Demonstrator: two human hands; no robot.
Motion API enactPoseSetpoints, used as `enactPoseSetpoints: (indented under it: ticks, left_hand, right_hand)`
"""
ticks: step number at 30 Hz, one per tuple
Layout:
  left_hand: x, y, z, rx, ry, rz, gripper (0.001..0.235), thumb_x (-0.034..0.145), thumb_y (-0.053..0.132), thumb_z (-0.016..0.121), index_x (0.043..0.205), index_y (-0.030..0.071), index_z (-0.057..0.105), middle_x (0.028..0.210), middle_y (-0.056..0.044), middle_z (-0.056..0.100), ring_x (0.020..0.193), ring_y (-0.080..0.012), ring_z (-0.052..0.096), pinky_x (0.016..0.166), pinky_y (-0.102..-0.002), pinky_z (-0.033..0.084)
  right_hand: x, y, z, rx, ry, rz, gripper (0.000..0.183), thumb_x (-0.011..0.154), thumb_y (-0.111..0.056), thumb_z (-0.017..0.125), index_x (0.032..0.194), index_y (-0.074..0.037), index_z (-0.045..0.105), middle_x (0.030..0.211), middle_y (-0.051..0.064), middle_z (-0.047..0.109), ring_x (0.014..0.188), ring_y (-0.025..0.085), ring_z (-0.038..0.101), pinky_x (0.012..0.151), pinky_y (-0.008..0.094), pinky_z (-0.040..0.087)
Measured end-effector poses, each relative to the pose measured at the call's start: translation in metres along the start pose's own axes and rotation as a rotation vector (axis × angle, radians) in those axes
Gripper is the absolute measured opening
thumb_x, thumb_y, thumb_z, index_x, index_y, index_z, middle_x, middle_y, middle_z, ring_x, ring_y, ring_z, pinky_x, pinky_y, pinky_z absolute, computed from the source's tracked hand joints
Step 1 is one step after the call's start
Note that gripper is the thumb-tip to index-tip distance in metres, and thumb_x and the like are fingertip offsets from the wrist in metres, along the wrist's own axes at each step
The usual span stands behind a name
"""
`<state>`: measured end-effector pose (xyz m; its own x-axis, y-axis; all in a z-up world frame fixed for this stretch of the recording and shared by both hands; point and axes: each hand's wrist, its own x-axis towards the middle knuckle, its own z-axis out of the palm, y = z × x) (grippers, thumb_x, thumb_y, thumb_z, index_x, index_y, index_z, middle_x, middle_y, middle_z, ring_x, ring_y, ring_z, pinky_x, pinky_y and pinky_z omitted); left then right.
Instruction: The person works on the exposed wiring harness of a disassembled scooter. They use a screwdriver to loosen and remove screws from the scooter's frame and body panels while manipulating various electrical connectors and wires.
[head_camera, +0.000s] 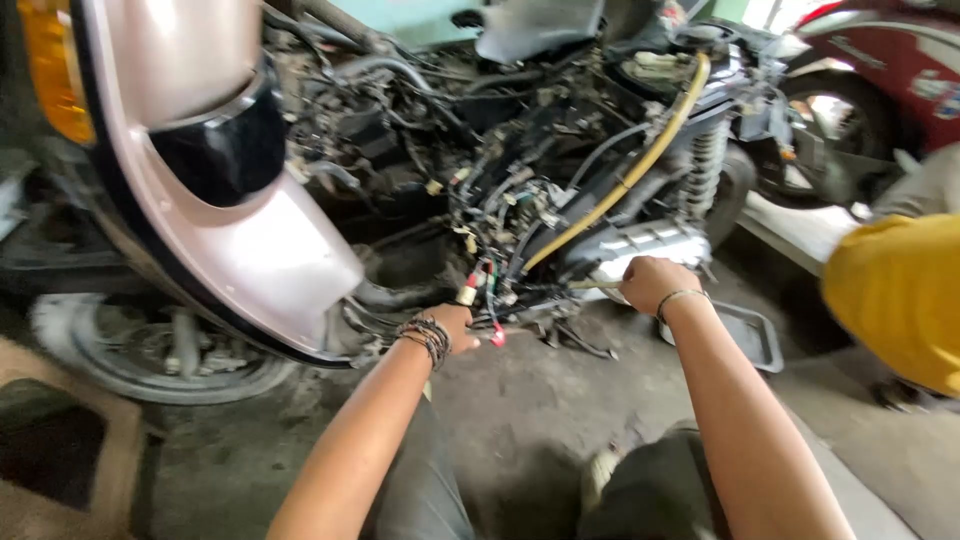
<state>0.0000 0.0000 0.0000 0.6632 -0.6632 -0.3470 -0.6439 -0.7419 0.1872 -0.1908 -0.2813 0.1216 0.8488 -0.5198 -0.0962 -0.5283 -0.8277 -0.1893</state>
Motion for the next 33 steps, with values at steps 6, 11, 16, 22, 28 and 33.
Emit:
enactPoseSetpoints:
  ticks: [6,11,16,22,28,33]
  left_hand:
    - [-0.057,-0.027,-0.038,-0.150,-0.009,-0.125,0.058,0.100,0.041,0.060,0.143,0.003,0.055,0.144,-0.021,0.059,0.136,-0.0380,0.054,0.110,-0.052,0.048]
    - [-0.042,-0.051,-0.078,-0.186,0.035,-0.202,0.061,0.099,0.043,0.060,0.142,0.000,0.056,0.144,-0.023,0.059,0.136,-0.0389,0.054,0.109,-0.054,0.049]
    - [0.029,-0.080,-0.085,-0.235,0.174,-0.250,0.063,0.096,0.049,0.062,0.142,0.006,0.059,0.142,-0.016,0.063,0.136,-0.0335,0.056,0.110,-0.048,0.049]
    - [0.072,-0.079,-0.046,-0.376,0.234,-0.395,0.054,0.095,0.048,0.058,0.138,0.014,0.062,0.132,-0.011,0.068,0.125,-0.0291,0.065,0.099,-0.043,0.056]
    - [0.117,-0.094,-0.008,-0.598,0.206,-0.388,0.052,0.097,0.041,0.063,0.136,0.007,0.064,0.136,-0.014,0.066,0.135,-0.0324,0.057,0.108,-0.049,0.050]
    - [0.118,-0.087,-0.003,-0.559,0.352,-0.341,0.041,0.099,0.037,0.064,0.127,0.008,0.069,0.111,-0.011,0.077,0.116,-0.0297,0.070,0.097,-0.048,0.057]
  right_hand:
    - [0.044,-0.022,0.088,-0.161,-0.198,-0.078,0.047,0.089,-0.041,0.049,0.119,-0.019,0.077,0.119,0.010,0.077,0.118,0.032,0.070,0.101,0.049,0.056]
    - [0.044,-0.062,0.049,-0.031,-0.104,-0.203,0.040,0.099,-0.033,0.047,0.120,-0.011,0.074,0.110,0.017,0.077,0.109,0.036,0.073,0.094,0.051,0.059]
    - [0.072,-0.064,0.065,-0.065,-0.214,-0.246,0.041,0.094,-0.041,0.053,0.118,-0.017,0.076,0.115,0.011,0.078,0.116,0.034,0.071,0.100,0.048,0.056]
    - [0.113,-0.073,0.047,0.000,-0.167,-0.145,0.044,0.088,-0.048,0.059,0.109,-0.017,0.080,0.113,0.014,0.079,0.118,0.038,0.069,0.104,0.050,0.054]
    - [0.153,-0.074,0.097,0.322,0.170,-0.025,0.033,0.092,-0.041,0.063,0.122,-0.027,0.069,0.096,0.015,0.079,0.101,0.038,0.073,0.090,0.052,0.057]
    - [0.136,-0.088,0.103,0.467,0.280,-0.104,0.030,0.095,-0.018,0.060,0.125,-0.015,0.059,0.107,0.016,0.076,0.105,0.042,0.070,0.089,0.054,0.056]
